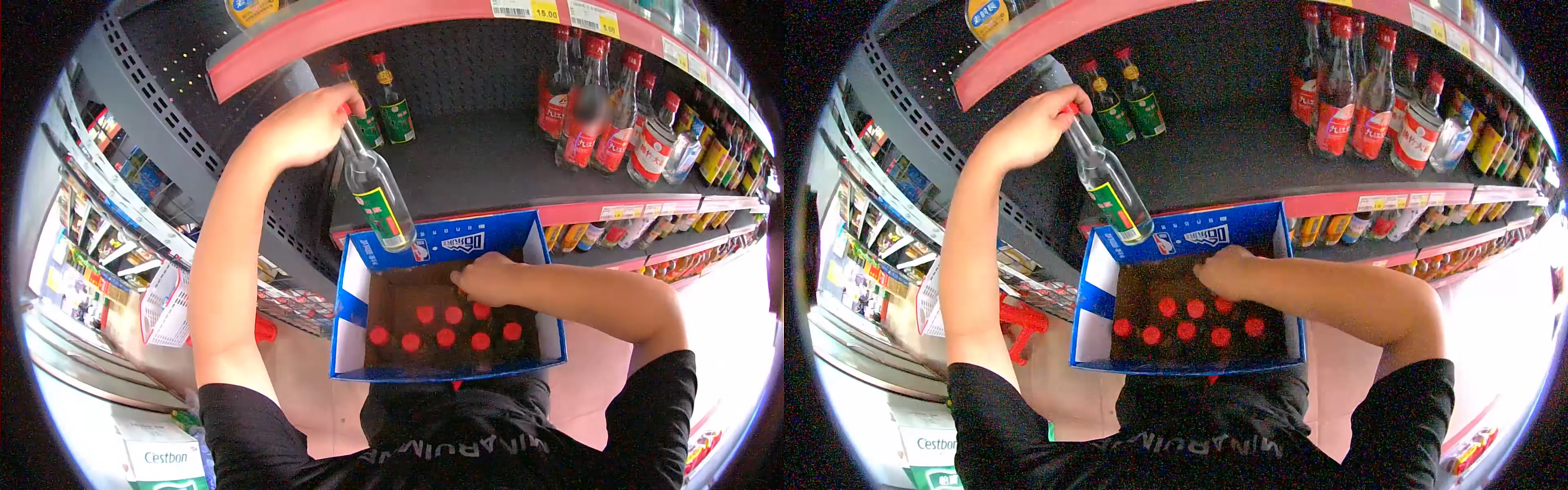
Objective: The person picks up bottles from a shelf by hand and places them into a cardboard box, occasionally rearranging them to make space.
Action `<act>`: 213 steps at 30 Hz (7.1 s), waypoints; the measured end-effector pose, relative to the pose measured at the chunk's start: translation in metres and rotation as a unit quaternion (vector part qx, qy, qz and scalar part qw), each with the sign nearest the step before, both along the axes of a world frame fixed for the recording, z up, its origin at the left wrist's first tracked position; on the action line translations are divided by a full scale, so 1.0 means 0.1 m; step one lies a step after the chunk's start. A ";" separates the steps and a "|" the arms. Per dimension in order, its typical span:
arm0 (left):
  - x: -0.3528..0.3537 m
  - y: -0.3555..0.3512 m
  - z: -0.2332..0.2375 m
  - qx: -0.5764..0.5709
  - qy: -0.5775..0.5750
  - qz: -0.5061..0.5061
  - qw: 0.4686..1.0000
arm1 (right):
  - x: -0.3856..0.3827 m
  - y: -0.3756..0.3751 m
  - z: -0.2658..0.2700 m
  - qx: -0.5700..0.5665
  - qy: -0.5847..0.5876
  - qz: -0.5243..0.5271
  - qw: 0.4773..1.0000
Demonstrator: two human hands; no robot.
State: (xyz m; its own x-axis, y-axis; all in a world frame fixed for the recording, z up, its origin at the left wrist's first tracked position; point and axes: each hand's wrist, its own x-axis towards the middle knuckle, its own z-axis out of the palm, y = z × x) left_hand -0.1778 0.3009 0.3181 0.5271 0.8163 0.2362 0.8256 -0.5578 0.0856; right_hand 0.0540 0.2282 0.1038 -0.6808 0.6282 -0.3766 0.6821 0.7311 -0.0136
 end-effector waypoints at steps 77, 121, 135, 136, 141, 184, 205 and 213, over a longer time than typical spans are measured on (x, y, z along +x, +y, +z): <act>0.51 -0.95 -2.38 -0.221 0.243 -0.209 0.921 | 0.08 -0.12 1.38 0.178 0.371 -0.106 0.905; 0.44 -0.94 -2.33 -0.235 0.209 -0.241 0.918 | -0.58 2.14 1.94 0.272 0.272 -0.032 0.922; 0.45 -0.94 -2.32 -0.237 0.199 -0.241 0.920 | -0.74 2.21 1.81 0.367 0.296 -0.090 0.877; 0.46 -0.94 -2.34 -0.235 0.197 -0.239 0.921 | -0.73 2.18 1.82 0.365 0.297 -0.099 0.877; 0.47 -0.95 -2.23 -0.240 0.211 -0.244 0.916 | -0.63 1.95 1.71 0.464 0.321 -0.104 0.819; 0.04 -0.90 -0.31 0.098 -0.040 -0.014 0.994 | -0.33 -0.24 -0.21 -0.065 -0.033 0.048 0.996; -0.06 0.50 -0.20 0.096 0.059 0.176 0.978 | -0.28 -0.25 -0.19 -0.062 -0.008 0.051 0.997; -0.04 0.68 -0.47 0.186 -0.004 0.148 0.971 | -0.28 -0.25 -0.11 -0.062 -0.024 0.084 0.994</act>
